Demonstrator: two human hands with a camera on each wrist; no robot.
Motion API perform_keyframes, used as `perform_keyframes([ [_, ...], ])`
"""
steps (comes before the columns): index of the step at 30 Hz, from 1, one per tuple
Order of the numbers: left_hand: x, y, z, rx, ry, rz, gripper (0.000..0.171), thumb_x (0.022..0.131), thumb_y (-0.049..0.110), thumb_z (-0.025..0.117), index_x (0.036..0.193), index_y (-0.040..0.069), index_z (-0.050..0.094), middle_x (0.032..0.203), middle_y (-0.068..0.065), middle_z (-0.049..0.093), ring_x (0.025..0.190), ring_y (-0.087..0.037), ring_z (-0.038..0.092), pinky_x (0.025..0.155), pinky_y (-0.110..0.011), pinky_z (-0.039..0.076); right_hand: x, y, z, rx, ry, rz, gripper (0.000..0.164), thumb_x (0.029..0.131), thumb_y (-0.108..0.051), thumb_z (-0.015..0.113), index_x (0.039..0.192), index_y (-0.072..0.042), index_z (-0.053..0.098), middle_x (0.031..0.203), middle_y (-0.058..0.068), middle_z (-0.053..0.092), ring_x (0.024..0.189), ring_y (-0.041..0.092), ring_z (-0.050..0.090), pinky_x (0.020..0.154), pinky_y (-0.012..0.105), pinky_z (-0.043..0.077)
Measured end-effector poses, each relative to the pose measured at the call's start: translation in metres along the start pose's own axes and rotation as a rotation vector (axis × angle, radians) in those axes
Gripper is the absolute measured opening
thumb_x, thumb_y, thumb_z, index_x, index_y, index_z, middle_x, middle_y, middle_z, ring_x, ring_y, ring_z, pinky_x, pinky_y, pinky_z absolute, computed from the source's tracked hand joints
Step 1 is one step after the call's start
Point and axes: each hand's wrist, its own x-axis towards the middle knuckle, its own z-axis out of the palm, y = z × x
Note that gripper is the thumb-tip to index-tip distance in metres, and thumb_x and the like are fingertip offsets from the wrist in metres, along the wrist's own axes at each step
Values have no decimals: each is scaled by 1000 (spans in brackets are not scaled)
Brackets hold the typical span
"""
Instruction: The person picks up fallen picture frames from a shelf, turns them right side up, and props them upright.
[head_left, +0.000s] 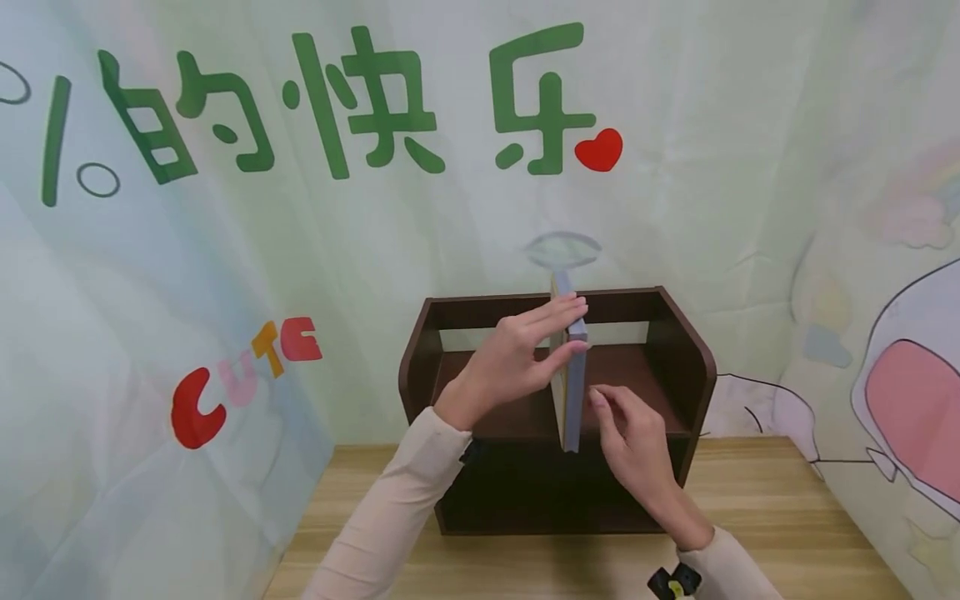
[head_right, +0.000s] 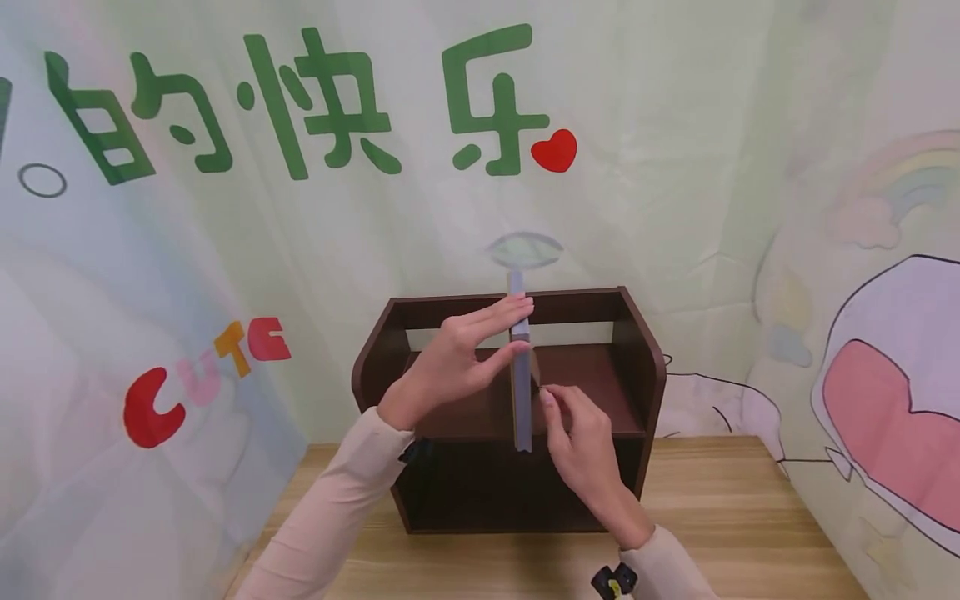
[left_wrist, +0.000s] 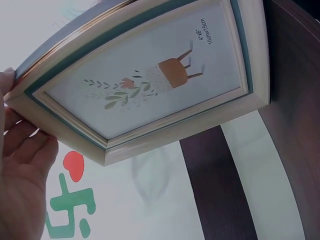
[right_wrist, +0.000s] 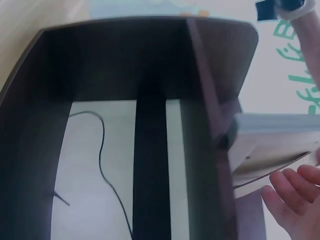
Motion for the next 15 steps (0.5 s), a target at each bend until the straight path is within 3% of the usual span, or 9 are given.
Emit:
perform_keyframes([
  [6,-3,0,1,-10,23,16,52,97,17,77,143,-2,62,147,-18,64,144,-27,57,116,-32,48,9,12,16,-107,-10,-37,23,89,3,80,111,3,73,98,17,78,84,26,78,73,41,66],
  [15,-1,0,6,-24,50,43,52,96,15,77,142,-3,62,147,-19,64,143,-31,58,118,-32,47,22,24,31,-197,-27,-31,15,92,-3,80,105,2,75,89,16,78,74,25,75,66,44,63],
])
